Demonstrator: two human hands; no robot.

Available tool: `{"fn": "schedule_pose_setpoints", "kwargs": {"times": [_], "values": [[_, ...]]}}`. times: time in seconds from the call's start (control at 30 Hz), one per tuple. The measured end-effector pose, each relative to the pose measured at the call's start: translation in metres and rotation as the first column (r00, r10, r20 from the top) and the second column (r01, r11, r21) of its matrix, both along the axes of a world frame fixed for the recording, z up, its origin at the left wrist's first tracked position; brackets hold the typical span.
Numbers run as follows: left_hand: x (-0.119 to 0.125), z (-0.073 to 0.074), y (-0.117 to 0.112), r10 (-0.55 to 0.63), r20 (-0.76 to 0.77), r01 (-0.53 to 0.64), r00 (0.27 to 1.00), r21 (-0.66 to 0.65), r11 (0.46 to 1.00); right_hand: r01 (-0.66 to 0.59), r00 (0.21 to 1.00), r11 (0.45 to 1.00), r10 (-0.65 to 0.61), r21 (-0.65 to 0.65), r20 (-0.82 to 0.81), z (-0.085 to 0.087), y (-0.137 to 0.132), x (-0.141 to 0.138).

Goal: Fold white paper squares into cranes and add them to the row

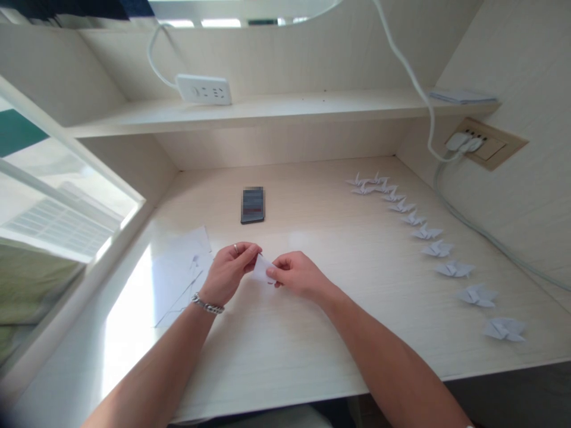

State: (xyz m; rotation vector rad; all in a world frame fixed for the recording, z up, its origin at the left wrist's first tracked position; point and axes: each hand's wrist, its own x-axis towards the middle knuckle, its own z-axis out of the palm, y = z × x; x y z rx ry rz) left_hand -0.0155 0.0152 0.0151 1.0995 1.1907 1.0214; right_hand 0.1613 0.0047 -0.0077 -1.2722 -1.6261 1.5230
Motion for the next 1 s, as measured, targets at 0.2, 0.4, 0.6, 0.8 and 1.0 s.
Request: {"fn": "schedule_pose_setpoints", "kwargs": {"times": [0.2, 0.4, 0.6, 0.8, 1.0], "values": [[-0.004, -0.004, -0.002, -0.146, -0.156, 0.159, 0.977, 0.072, 0.985, 0.062, 0.998, 0.998, -0.062, 0.025, -0.01, 0.001, 0.0, -0.002], [-0.003, -0.006, -0.003, -0.119, -0.213, 0.135, 0.97, 0.06, 0.989, -0.019, 0.998, 0.999, 0.016, -0.049, -0.058, 0.001, 0.001, -0.002], [0.001, -0.007, -0.001, -0.083, -0.023, 0.083, 0.996, -0.011, 0.996, 0.005, 0.979, 0.981, -0.045, -0.195, -0.198, 0.011, 0.0, -0.005], [-0.002, -0.01, -0.001, -0.074, -0.006, 0.074, 0.997, 0.091, 0.993, 0.08, 0.971, 0.977, -0.121, -0.2, -0.205, 0.011, 0.001, -0.004], [0.0, -0.008, -0.002, -0.004, -0.016, 0.005, 1.0, 0.07, 0.998, 0.078, 0.991, 0.993, -0.086, -0.084, -0.101, 0.004, 0.001, -0.004]]}}
